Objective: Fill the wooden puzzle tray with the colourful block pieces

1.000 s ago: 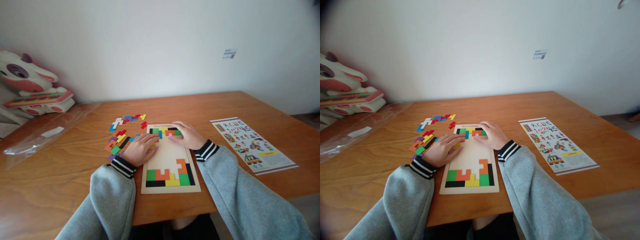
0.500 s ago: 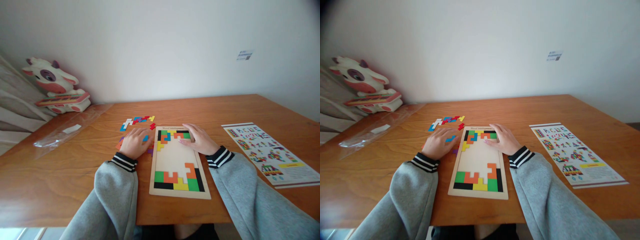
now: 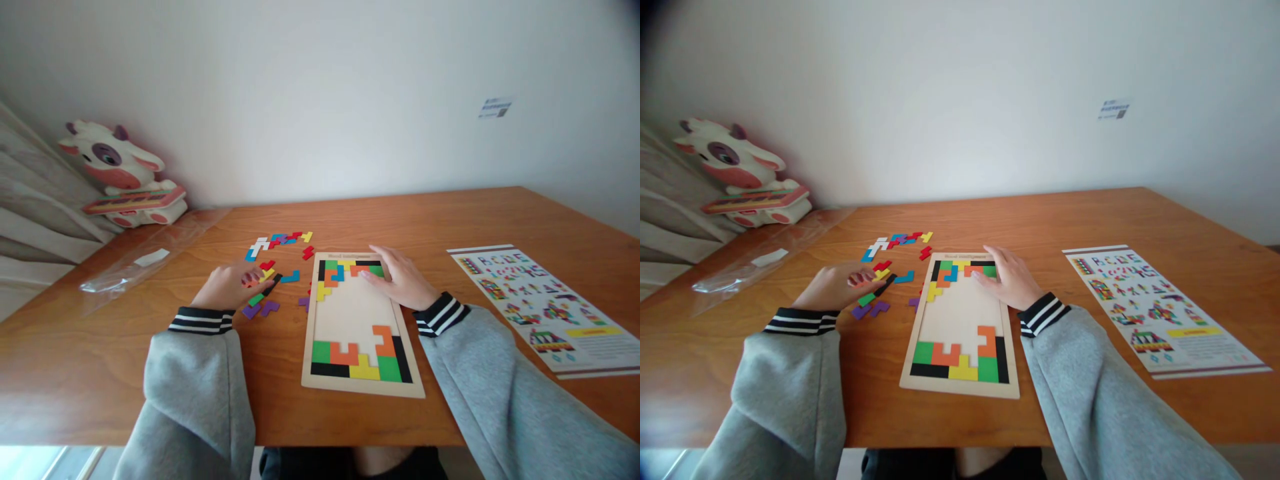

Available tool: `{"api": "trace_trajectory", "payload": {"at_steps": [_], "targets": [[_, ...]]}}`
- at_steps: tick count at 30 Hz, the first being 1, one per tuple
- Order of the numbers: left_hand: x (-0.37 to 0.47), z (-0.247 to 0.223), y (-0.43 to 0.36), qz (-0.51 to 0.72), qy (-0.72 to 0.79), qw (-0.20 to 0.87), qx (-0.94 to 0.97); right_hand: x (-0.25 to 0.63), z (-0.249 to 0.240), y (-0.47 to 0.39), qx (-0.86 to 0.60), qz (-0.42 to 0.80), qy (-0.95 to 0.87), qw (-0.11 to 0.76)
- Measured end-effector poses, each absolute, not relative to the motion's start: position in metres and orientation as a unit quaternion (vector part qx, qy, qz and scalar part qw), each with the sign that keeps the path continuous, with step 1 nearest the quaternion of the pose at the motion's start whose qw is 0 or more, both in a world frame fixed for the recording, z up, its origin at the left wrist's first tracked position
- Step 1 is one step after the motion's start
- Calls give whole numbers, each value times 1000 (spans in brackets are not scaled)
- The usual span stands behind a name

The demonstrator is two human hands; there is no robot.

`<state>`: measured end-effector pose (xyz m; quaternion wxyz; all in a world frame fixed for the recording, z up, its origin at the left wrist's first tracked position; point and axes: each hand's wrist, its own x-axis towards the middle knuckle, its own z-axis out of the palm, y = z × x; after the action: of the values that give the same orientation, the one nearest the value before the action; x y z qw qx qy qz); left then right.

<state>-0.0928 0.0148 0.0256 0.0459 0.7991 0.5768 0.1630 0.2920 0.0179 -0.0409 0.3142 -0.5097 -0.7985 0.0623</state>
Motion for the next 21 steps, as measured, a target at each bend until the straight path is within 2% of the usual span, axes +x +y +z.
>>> {"api": "trace_trajectory", "payload": {"at_steps": [4, 8, 13, 21], "targets": [[-73, 22, 9, 207, 400, 114, 885, 295, -42, 19, -510, 68, -803, 301], [-52, 16, 3, 197, 317, 151, 915, 298, -43, 21, -507, 75, -809, 289], [-47, 7, 5, 170, 331, 175, 912, 298, -44, 21, -505, 70, -809, 292], [-56, 2, 10, 194, 380, 151, 892, 298, -44, 20, -501, 70, -810, 296]]}}
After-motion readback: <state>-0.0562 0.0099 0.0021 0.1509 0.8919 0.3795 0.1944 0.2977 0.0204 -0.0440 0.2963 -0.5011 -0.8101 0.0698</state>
